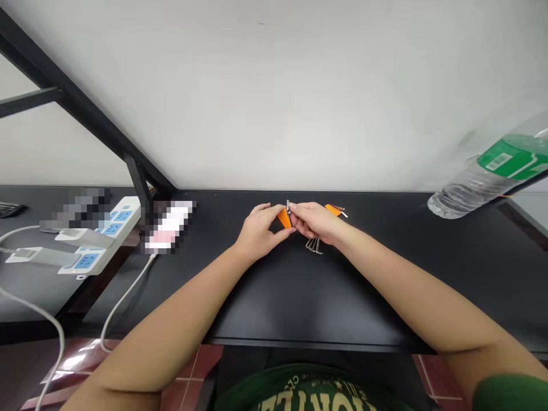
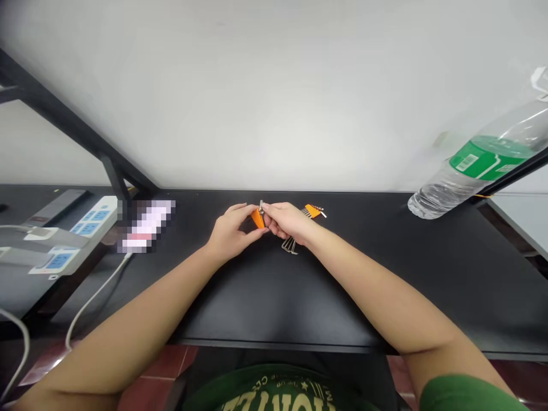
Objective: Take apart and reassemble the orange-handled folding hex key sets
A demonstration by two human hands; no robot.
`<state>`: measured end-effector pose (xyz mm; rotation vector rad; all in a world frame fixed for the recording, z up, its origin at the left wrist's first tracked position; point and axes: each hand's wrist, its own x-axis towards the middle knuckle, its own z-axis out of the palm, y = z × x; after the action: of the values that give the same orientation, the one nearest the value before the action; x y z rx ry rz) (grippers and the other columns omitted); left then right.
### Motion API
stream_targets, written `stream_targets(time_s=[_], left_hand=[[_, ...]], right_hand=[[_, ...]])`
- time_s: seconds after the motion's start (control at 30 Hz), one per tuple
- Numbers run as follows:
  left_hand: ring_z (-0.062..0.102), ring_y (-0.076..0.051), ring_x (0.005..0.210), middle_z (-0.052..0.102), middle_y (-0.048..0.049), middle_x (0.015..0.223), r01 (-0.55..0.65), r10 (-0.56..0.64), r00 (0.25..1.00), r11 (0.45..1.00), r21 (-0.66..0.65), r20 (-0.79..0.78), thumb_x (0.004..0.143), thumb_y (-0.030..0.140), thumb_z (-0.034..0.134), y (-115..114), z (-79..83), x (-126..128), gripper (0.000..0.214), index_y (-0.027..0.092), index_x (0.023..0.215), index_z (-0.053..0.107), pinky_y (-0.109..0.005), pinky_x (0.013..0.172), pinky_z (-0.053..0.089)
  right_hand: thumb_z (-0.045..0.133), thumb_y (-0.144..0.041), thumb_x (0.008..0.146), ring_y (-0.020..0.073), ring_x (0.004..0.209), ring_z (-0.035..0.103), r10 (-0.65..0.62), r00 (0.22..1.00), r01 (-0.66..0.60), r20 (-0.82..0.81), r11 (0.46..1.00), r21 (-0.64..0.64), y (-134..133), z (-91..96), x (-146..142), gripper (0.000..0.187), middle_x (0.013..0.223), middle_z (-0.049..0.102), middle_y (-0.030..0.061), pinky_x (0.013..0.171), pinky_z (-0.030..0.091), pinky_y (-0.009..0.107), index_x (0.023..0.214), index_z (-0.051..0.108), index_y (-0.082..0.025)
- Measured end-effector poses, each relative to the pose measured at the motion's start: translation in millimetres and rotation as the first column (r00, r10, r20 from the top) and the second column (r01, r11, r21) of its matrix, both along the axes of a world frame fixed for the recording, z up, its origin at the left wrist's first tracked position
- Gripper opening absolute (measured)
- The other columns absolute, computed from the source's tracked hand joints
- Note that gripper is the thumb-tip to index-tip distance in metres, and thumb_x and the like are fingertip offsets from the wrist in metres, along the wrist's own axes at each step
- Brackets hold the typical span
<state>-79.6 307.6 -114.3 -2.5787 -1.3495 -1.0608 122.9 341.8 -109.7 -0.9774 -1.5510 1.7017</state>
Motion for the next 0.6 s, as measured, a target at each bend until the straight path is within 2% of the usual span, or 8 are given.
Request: stream_targets(time_s=[0.07, 0.1, 0.17, 0.2, 0.27, 0.33, 0.4, 0.6], left_hand=[[0.074, -0.024, 0.104, 0.078, -0.0056, 0.110, -0.011, 0.011, 0.999, 1.000, -0.004, 0.039, 0.084, 0.043, 0.081, -1.2, 0.1, -0.3, 0.048, 0.022, 0.125, 0.066, -0.042, 0.107, 0.055], [0.074, -0.023, 0.102, 0.078, -0.0054, 0.109, -0.020, 0.020, 0.998, 1.000, -0.011, 0.055, 0.083, 0.042, 0.081, -1.4, -0.3, -0.7, 0.049, 0.022, 0.125, 0.066, -0.041, 0.104, 0.057], [0.074, -0.023, 0.099, 0.078, -0.0052, 0.108, -0.036, 0.038, 0.996, 0.999, -0.026, 0.082, 0.082, 0.043, 0.083, -0.8, -2.1, -1.8, 0.050, 0.023, 0.125, 0.067, -0.038, 0.098, 0.059], [0.074, -0.023, 0.099, 0.078, -0.0053, 0.108, -0.041, 0.044, 0.995, 0.999, -0.032, 0.095, 0.081, 0.043, 0.083, -0.2, -3.4, -2.3, 0.051, 0.023, 0.124, 0.067, -0.038, 0.096, 0.060], [0.074, -0.023, 0.097, 0.078, -0.0054, 0.108, -0.044, 0.049, 0.992, 0.998, -0.046, 0.114, 0.080, 0.045, 0.084, 1.5, -6.2, -3.0, 0.051, 0.023, 0.124, 0.068, -0.037, 0.094, 0.060], [0.074, -0.023, 0.096, 0.078, -0.0050, 0.108, -0.039, 0.046, 0.991, 0.997, -0.062, 0.126, 0.080, 0.047, 0.083, 2.8, -8.6, -3.2, 0.052, 0.024, 0.124, 0.068, -0.037, 0.093, 0.060], [0.074, -0.023, 0.095, 0.078, -0.0045, 0.108, -0.035, 0.045, 0.991, 0.997, -0.075, 0.130, 0.080, 0.047, 0.083, 3.2, -9.8, -3.0, 0.051, 0.025, 0.124, 0.068, -0.037, 0.091, 0.060], [0.074, -0.022, 0.094, 0.078, -0.0039, 0.106, -0.029, 0.041, 0.988, 0.996, -0.089, 0.148, 0.080, 0.046, 0.083, 2.7, -7.8, -2.3, 0.049, 0.025, 0.122, 0.069, -0.037, 0.090, 0.060]], right_hand=[[0.044, -0.065, 0.101, 0.0094, 0.043, 0.039, 0.008, 0.983, -0.039, 0.182, 0.985, 0.168, 3.0, 6.0, 8.7, 0.053, 0.056, 0.054, -0.0016, 0.043, 0.030, 0.023, 0.076, 0.057, -0.020], [0.042, -0.060, 0.103, 0.0106, 0.047, 0.043, -0.010, 0.947, -0.088, 0.321, 0.953, 0.291, 3.9, 10.6, 14.8, 0.050, 0.060, 0.057, -0.0002, 0.047, 0.033, 0.024, 0.077, 0.059, -0.020], [0.053, -0.041, 0.100, 0.0127, 0.060, 0.052, -0.139, 0.787, -0.275, 0.601, 0.794, 0.543, 3.3, 20.3, 27.4, 0.031, 0.077, 0.065, 0.0031, 0.056, 0.034, 0.026, 0.080, 0.064, -0.020], [0.057, -0.033, 0.096, 0.0137, 0.065, 0.055, -0.185, 0.685, -0.413, 0.705, 0.698, 0.585, 1.5, 24.6, 32.5, 0.021, 0.087, 0.067, 0.0047, 0.059, 0.034, 0.026, 0.082, 0.066, -0.020], [0.059, -0.022, 0.091, 0.0148, 0.069, 0.057, -0.216, 0.508, -0.606, 0.834, 0.598, 0.524, -4.4, 30.2, 37.8, 0.012, 0.100, 0.067, 0.0061, 0.060, 0.033, 0.027, 0.089, 0.070, -0.021], [0.058, -0.017, 0.089, 0.0147, 0.068, 0.057, -0.165, 0.399, -0.698, 0.902, 0.583, 0.416, -11.3, 31.2, 36.2, 0.015, 0.104, 0.066, 0.0064, 0.059, 0.032, 0.028, 0.093, 0.072, -0.022], [0.056, -0.014, 0.089, 0.0145, 0.066, 0.057, -0.128, 0.361, -0.732, 0.924, 0.575, 0.366, -16.4, 28.3, 30.1, 0.017, 0.102, 0.065, 0.0067, 0.057, 0.030, 0.028, 0.092, 0.071, -0.021], [0.054, -0.011, 0.088, 0.0156, 0.064, 0.055, -0.176, 0.384, -0.730, 0.906, 0.543, 0.415, -14.1, 14.9, 19.7, 0.013, 0.097, 0.064, 0.0096, 0.053, 0.028, 0.030, 0.085, 0.065, -0.016]])
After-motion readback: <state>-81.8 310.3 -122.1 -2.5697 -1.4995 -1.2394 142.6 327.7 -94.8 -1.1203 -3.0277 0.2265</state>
